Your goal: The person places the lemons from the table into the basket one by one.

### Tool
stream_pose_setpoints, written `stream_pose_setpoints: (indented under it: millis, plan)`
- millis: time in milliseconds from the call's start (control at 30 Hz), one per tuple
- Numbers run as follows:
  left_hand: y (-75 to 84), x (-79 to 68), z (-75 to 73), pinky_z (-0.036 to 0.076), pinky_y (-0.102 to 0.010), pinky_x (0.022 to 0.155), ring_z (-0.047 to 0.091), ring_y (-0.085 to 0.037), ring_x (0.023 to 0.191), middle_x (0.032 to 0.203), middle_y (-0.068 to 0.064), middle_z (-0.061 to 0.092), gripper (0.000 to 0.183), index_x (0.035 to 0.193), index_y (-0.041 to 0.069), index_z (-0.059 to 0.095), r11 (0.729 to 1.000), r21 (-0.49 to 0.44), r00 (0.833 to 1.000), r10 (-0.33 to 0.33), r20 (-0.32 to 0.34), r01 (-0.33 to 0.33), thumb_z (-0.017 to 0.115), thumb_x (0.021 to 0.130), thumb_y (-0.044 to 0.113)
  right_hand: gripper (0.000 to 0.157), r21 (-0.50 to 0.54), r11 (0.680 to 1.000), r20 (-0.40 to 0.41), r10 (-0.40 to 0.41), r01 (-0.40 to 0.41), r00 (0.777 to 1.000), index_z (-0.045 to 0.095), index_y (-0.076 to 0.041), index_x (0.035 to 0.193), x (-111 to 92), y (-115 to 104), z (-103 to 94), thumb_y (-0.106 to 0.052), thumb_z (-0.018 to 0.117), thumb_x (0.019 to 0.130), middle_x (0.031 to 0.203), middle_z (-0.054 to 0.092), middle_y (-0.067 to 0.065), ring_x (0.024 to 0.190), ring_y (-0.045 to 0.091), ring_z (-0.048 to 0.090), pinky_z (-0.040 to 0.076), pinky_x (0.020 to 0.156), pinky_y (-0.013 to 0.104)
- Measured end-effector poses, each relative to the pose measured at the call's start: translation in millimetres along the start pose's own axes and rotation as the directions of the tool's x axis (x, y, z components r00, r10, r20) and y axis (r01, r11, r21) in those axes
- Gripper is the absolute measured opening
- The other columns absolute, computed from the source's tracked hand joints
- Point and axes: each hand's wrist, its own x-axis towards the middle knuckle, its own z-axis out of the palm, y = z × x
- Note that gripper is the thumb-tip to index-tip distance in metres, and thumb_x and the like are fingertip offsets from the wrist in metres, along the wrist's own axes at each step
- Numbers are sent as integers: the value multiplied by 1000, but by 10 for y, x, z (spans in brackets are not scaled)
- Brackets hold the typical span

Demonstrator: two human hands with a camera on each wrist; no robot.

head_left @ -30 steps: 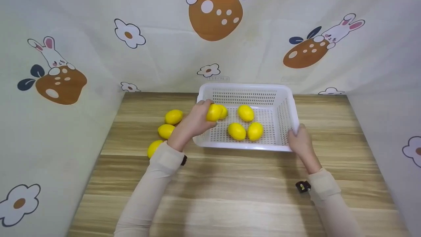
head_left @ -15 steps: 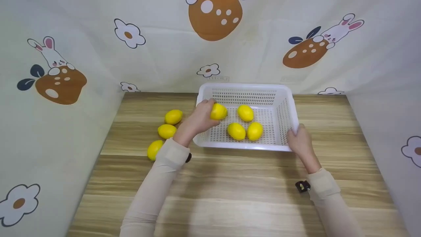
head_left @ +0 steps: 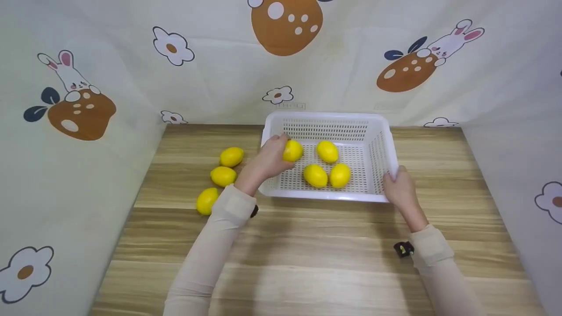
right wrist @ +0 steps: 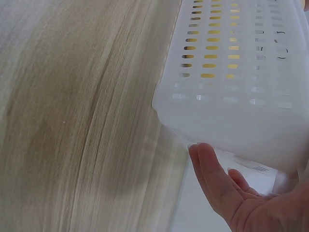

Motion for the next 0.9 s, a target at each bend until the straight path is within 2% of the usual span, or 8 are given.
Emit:
stream_pose_setpoints:
  millis: [467,667,900]
  plan:
    - [3,8,53,46,-44,114,57,-34,127,145,-25,54,75,156,-5,41,1000,30,1000,-9,25,8,79,95,15,34,-1,1000,3,4,-4,1000,46,20,120,-8,9,-5,-10,46,104,107,59,39,97,50,62,52,87,62]
    - [52,6,13,44,-43,117,55,-33,132,152,-24,50,73,158,-3,41,999,19,999,-26,25,26,77,97,17,32,-11,1000,1,5,-5,1000,47,18,118,-15,1,-10,-11,47,105,105,59,37,95,49,62,53,84,61]
    - [63,-11,-6,47,-43,115,56,-31,126,146,-22,52,72,157,-3,42,1000,0,999,-29,19,29,77,97,17,31,-9,1000,1,0,0,1000,47,19,118,-16,8,-1,-10,47,105,102,59,34,92,45,63,55,78,55]
